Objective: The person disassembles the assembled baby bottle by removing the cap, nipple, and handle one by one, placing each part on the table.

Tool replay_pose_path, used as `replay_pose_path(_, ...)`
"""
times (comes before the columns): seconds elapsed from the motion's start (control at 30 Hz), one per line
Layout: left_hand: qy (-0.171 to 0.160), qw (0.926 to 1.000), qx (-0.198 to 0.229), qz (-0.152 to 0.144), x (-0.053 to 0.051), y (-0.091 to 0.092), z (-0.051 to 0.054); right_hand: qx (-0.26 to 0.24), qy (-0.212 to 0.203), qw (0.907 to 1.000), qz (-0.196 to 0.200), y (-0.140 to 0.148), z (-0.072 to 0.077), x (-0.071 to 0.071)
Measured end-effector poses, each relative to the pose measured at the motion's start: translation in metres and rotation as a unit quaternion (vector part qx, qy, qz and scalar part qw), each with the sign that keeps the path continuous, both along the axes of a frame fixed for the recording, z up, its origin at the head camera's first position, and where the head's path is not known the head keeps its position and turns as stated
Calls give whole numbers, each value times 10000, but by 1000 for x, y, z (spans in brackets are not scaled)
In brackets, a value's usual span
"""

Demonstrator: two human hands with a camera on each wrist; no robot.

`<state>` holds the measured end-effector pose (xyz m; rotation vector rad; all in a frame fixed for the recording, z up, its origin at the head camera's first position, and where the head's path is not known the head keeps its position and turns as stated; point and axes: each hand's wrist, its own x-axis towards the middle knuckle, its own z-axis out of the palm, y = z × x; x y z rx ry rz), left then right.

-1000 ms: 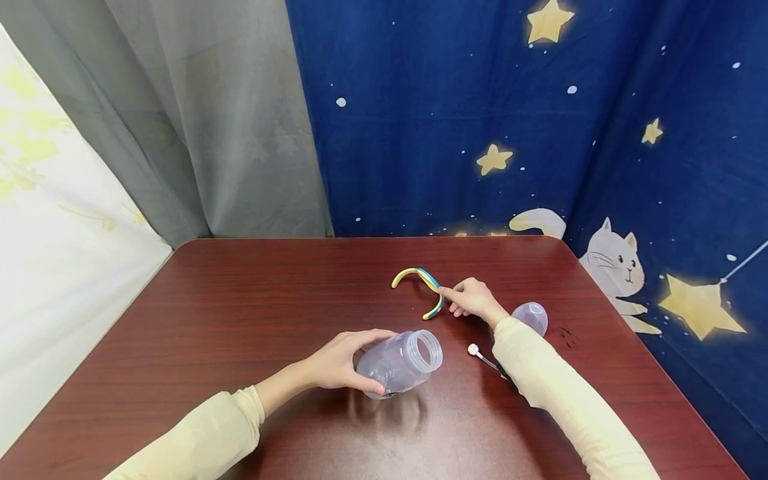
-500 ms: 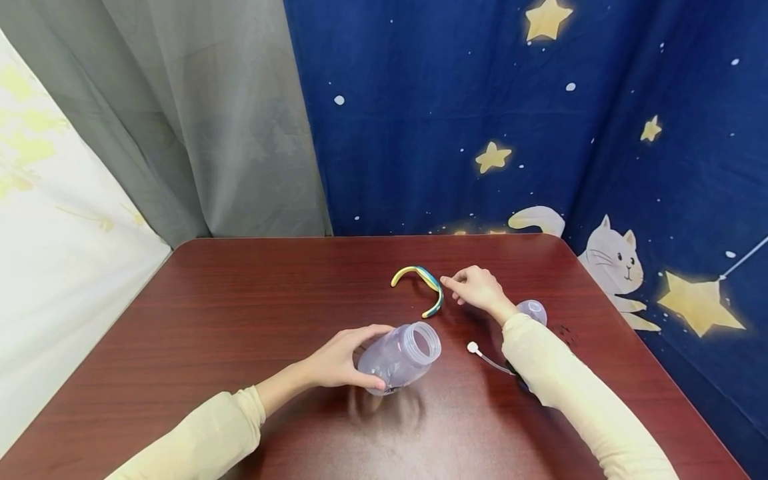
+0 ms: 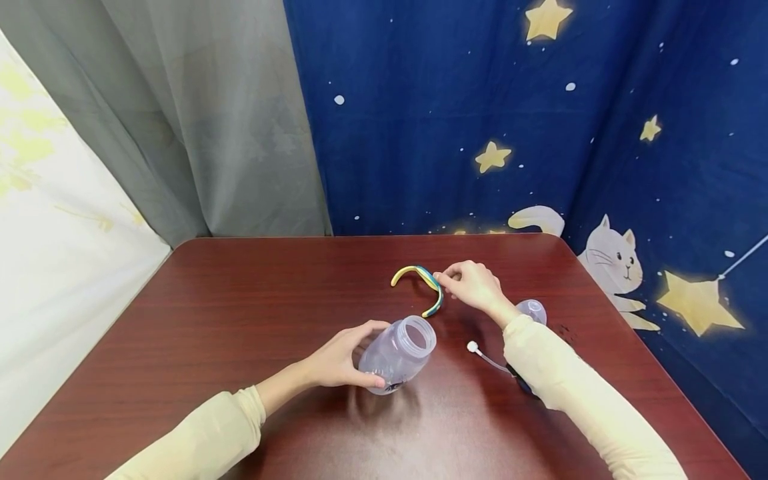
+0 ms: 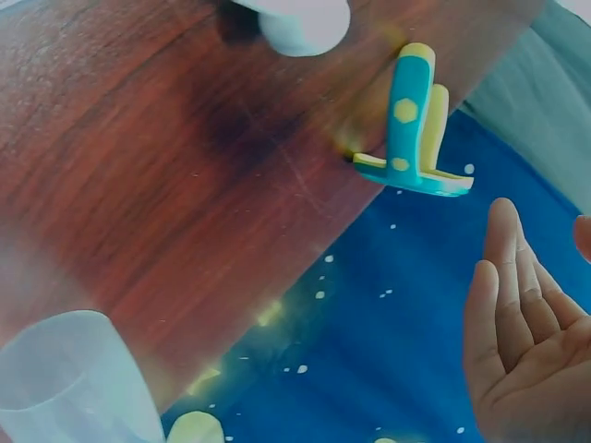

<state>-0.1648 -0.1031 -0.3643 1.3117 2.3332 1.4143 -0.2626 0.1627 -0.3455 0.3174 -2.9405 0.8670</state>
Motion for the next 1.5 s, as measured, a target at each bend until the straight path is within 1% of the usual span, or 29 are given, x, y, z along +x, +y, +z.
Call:
replay_pose_path(0.13, 65, 10000, 45, 15, -1, 0, 0, 11, 223, 9997, 37, -2, 5, 3)
replay_pose_path(0.3, 24, 9999, 138, 18, -1, 1, -1, 8, 472, 9988, 121, -4, 14, 9)
replay_pose_path(0.5, 296, 9994, 168, -8, -1, 2, -1, -16, 689, 9974, 196, -5, 25, 16)
replay_pose_path(0.67, 166, 9996, 199, -56, -2, 3, -2, 7, 827, 9963, 224, -4, 30, 19)
replay_pose_path(0.77, 157, 9996, 223, -75, -3, 4, -2, -8, 904, 9956, 257, -3, 34, 22)
replay_pose_path(0.9, 474, 9988, 154, 7, -3, 5, 1, -33, 1002, 9945, 292, -1, 39, 27)
replay_pose_path(1.0, 731, 9972, 53, 123, -2, 6, 2, -46, 1089, 9935, 316, 1, 41, 29)
replay_pose_path(1.1, 865, 9960, -14, 218, -1, 7, 2, -47, 1171, 9927, 299, 4, 42, 32)
replay_pose_path(1.27, 868, 9955, -61, 372, -1, 8, 2, -38, 1305, 9912, 214, 8, 42, 38)
replay_pose_path(1.5, 655, 9973, -55, 339, -3, 9, -4, -40, 1312, 9911, 227, 11, 34, 43)
